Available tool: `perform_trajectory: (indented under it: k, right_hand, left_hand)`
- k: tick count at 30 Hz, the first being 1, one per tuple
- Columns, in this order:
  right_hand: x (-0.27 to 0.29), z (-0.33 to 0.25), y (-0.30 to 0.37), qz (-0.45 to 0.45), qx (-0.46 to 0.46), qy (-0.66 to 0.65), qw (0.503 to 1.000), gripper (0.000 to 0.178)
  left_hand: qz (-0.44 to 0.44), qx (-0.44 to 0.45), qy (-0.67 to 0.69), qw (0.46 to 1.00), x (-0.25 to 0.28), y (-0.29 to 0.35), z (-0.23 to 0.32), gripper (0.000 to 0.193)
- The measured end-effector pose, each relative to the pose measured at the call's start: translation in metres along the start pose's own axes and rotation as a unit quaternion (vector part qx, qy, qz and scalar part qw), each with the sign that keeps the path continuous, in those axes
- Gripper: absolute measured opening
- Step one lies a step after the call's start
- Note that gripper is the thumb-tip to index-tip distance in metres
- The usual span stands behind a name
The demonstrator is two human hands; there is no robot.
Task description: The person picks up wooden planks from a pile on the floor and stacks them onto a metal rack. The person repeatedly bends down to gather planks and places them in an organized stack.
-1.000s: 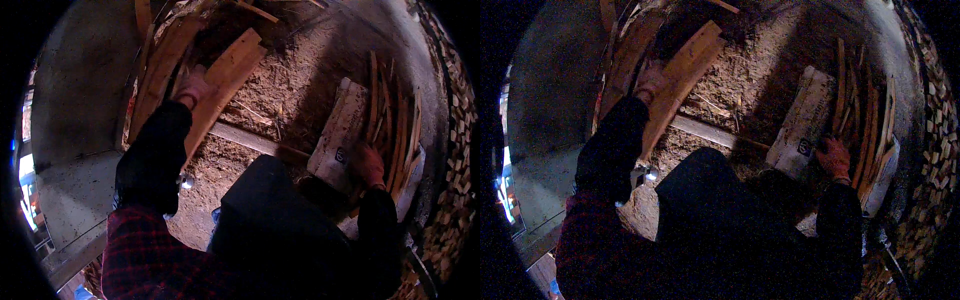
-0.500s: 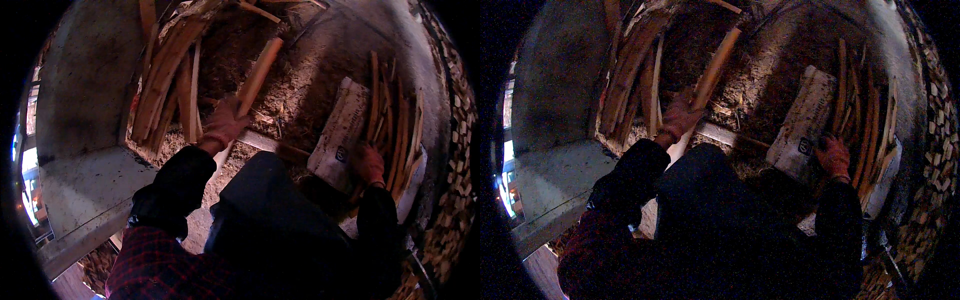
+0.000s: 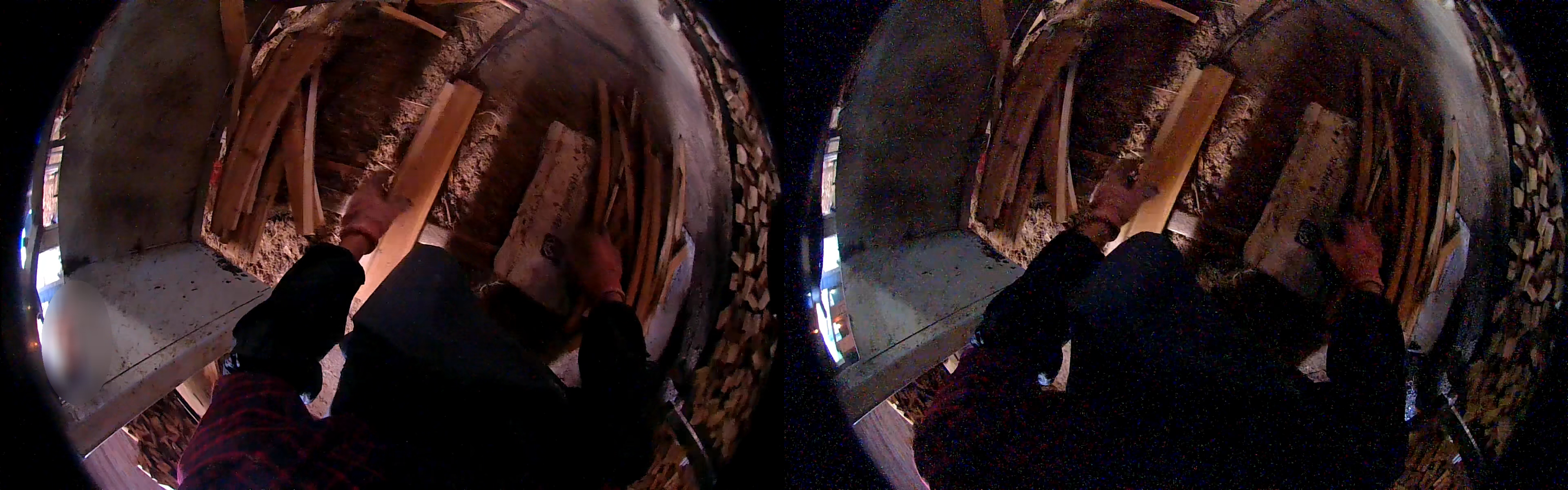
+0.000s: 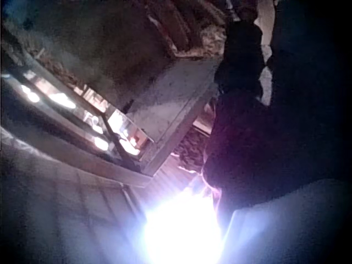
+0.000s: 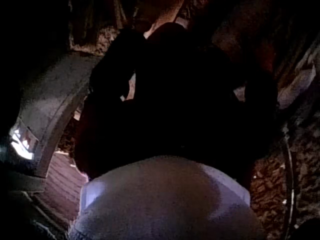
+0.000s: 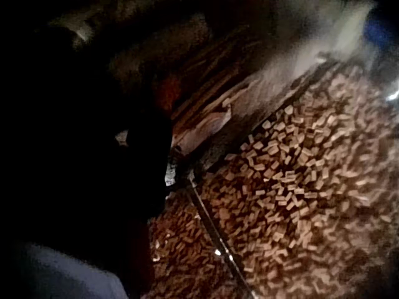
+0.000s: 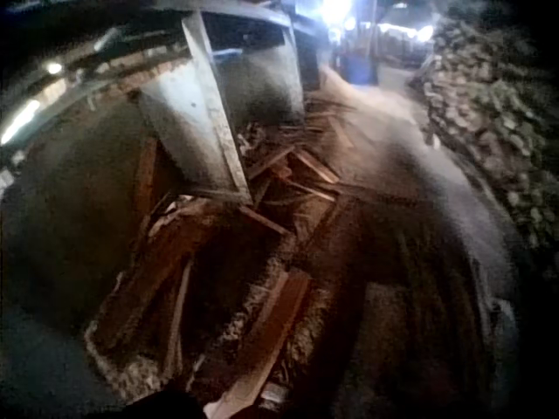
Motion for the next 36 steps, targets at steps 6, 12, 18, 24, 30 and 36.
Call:
perform_trajectory:
  k: [6, 12, 18, 24, 30, 36]
  right_hand:
    - [-0.025, 0.023, 0.001, 0.002, 0.012, -0.010, 1.000, 0.059]
    - [-0.029, 0.015, 0.002, -0.027, -0.032, -0.057, 0.997, 0.063]
    - [-0.028, 0.014, 0.013, 0.065, 0.076, -0.024, 0.995, 0.040]
    - [-0.021, 0.023, 0.010, 0.028, 0.018, -0.071, 0.997, 0.055]
    - [-0.009, 0.008, 0.000, -0.065, -0.022, -0.074, 0.995, 0.061]
    - [-0.056, 0.015, -0.024, -0.062, 0.073, 0.029, 0.995, 0.075]
  left_hand:
    - [0.035, -0.069, 0.013, 0.997, -0.009, 0.021, 0.015, 0.074]
    - [0.029, -0.082, 0.205, 0.975, -0.017, 0.009, 0.010, 0.074]
    - [0.035, -0.094, 0.193, 0.976, 0.006, 0.000, 0.095, 0.073]
    - [0.089, -0.183, 0.075, 0.976, -0.013, 0.009, 0.137, 0.089]
    - [0.075, -0.165, -0.020, 0.983, -0.050, 0.010, 0.068, 0.081]
    - [0.168, -0.209, 0.068, 0.961, -0.057, 0.023, 0.023, 0.062]
Point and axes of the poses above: each hand's wrist, its own y-axis away from the middle knuckle, its own x-axis out of the back of the hand, z = x × y, the point moved 6 cm from there along -y, towards the middle knuckle, and after that the axes turned 15 degrees about z, right-handed, at the moved point
